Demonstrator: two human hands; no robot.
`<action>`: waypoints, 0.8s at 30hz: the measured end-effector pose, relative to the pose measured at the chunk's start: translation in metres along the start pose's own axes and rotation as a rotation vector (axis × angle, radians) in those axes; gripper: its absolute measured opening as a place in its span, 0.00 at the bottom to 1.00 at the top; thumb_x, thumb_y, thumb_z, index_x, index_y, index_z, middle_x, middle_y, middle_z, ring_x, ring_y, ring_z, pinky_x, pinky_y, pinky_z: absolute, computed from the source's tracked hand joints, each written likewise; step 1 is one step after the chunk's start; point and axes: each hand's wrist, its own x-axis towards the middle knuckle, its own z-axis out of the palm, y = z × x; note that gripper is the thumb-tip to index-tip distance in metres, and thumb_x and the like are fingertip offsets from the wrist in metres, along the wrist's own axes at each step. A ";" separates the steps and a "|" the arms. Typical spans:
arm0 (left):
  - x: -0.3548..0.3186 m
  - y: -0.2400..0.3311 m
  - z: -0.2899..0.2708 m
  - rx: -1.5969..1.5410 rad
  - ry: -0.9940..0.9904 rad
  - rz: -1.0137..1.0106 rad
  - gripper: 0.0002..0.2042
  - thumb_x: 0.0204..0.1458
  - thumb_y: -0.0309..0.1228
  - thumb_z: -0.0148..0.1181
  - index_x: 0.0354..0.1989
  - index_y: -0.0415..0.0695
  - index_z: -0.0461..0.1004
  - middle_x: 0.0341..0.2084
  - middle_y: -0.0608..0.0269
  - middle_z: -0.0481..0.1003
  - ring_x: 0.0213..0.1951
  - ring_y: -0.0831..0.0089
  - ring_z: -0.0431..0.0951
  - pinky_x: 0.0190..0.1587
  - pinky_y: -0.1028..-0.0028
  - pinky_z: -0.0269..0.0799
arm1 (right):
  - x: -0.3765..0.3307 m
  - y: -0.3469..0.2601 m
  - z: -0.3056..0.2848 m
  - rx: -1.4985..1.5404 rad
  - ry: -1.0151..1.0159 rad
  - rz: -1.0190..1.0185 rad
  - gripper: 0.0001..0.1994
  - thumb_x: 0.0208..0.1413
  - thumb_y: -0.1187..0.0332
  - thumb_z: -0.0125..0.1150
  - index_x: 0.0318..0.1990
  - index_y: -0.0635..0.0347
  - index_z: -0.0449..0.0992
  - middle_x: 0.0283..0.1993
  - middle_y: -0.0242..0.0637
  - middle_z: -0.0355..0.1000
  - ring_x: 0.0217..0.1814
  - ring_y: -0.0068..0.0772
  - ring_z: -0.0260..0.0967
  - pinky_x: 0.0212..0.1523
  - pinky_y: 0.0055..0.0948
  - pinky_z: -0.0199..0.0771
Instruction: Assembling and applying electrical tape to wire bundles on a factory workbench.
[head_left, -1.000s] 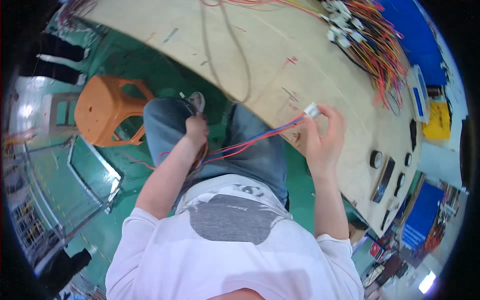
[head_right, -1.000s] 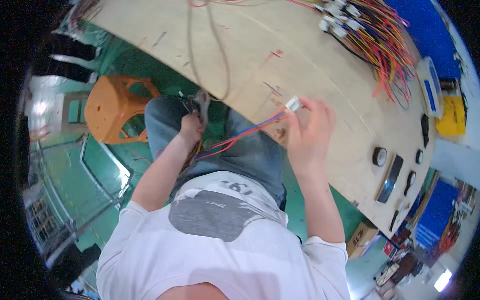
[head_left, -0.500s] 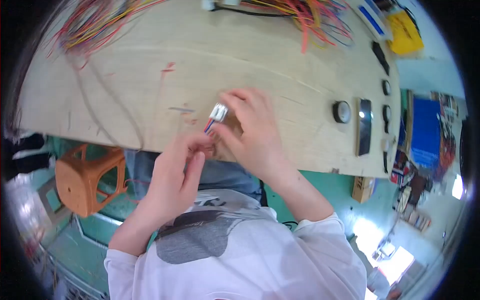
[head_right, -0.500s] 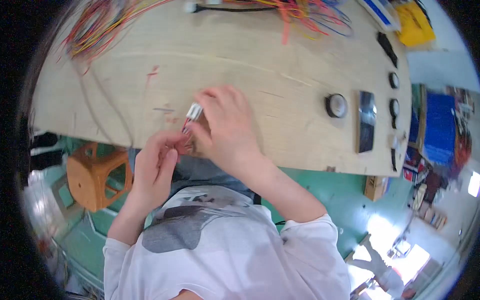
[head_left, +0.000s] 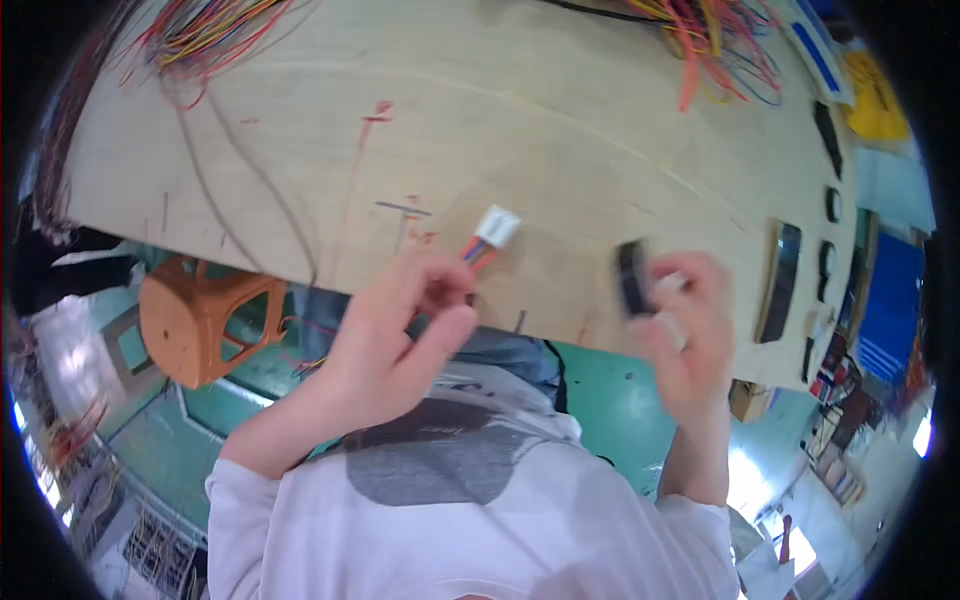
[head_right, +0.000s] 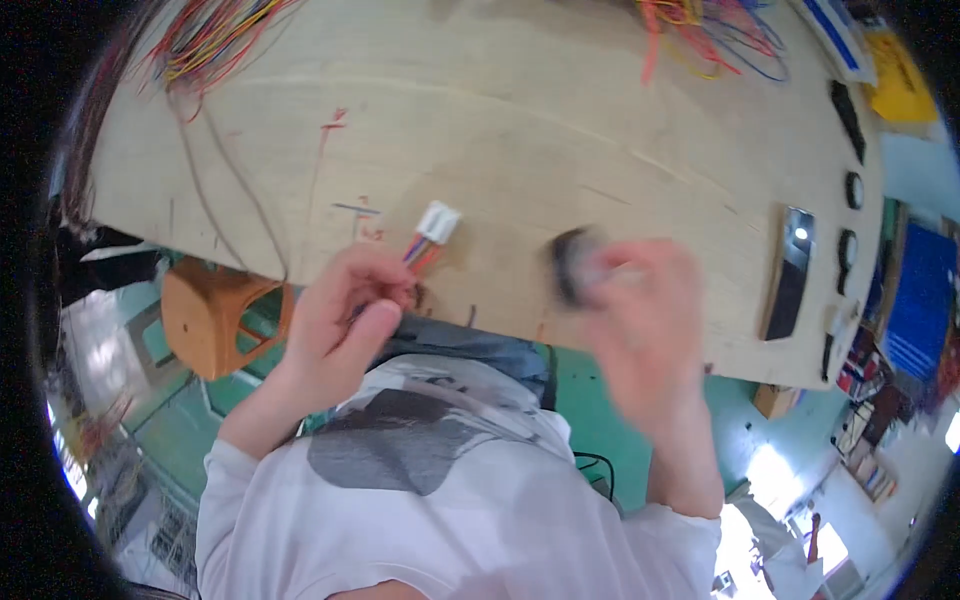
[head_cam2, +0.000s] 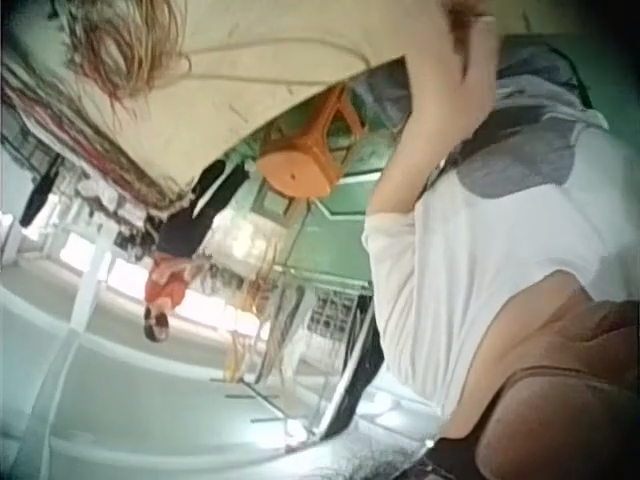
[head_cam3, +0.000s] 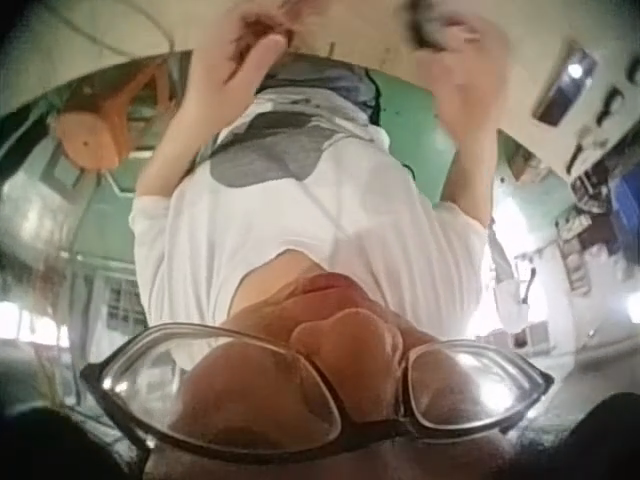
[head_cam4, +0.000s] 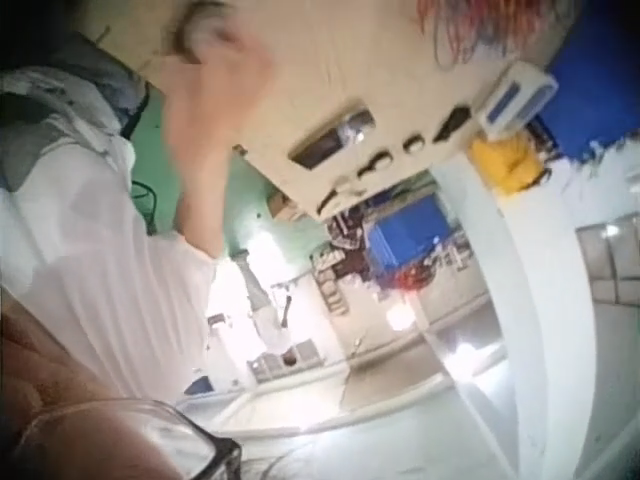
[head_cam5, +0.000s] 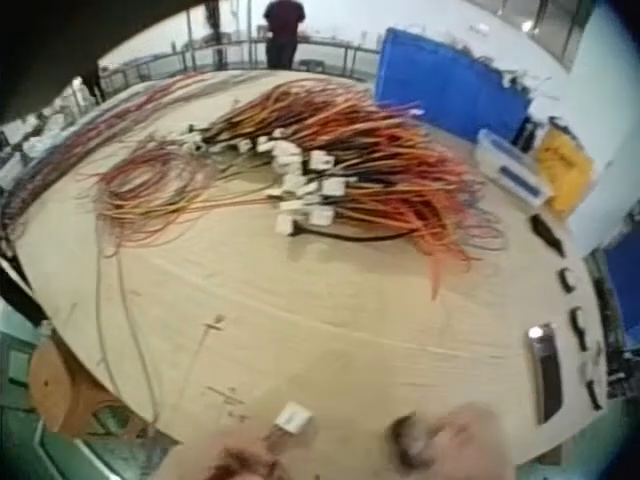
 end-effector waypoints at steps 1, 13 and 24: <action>0.001 0.004 0.000 -0.051 -0.036 -0.010 0.11 0.45 0.24 0.53 0.37 0.37 0.61 0.26 0.63 0.64 0.26 0.76 0.64 0.29 0.79 0.62 | 0.007 -0.013 0.007 0.168 -0.141 -0.048 0.11 0.32 0.75 0.59 0.29 0.60 0.67 0.39 0.40 0.64 0.42 0.45 0.57 0.42 0.36 0.57; 0.008 -0.008 -0.004 0.185 -0.031 0.236 0.04 0.43 0.20 0.52 0.26 0.38 0.62 0.23 0.59 0.62 0.25 0.66 0.63 0.27 0.74 0.60 | 0.030 -0.042 0.028 0.095 -0.328 -0.234 0.16 0.31 0.72 0.62 0.32 0.62 0.69 0.29 0.36 0.63 0.35 0.40 0.61 0.35 0.33 0.60; 0.023 -0.007 0.013 0.251 0.212 -0.035 0.04 0.43 0.21 0.52 0.23 0.36 0.64 0.25 0.53 0.61 0.24 0.63 0.65 0.25 0.73 0.62 | 0.065 -0.031 0.036 0.670 -0.715 0.865 0.10 0.49 0.66 0.51 0.26 0.67 0.71 0.15 0.28 0.65 0.14 0.14 0.60 0.15 0.16 0.58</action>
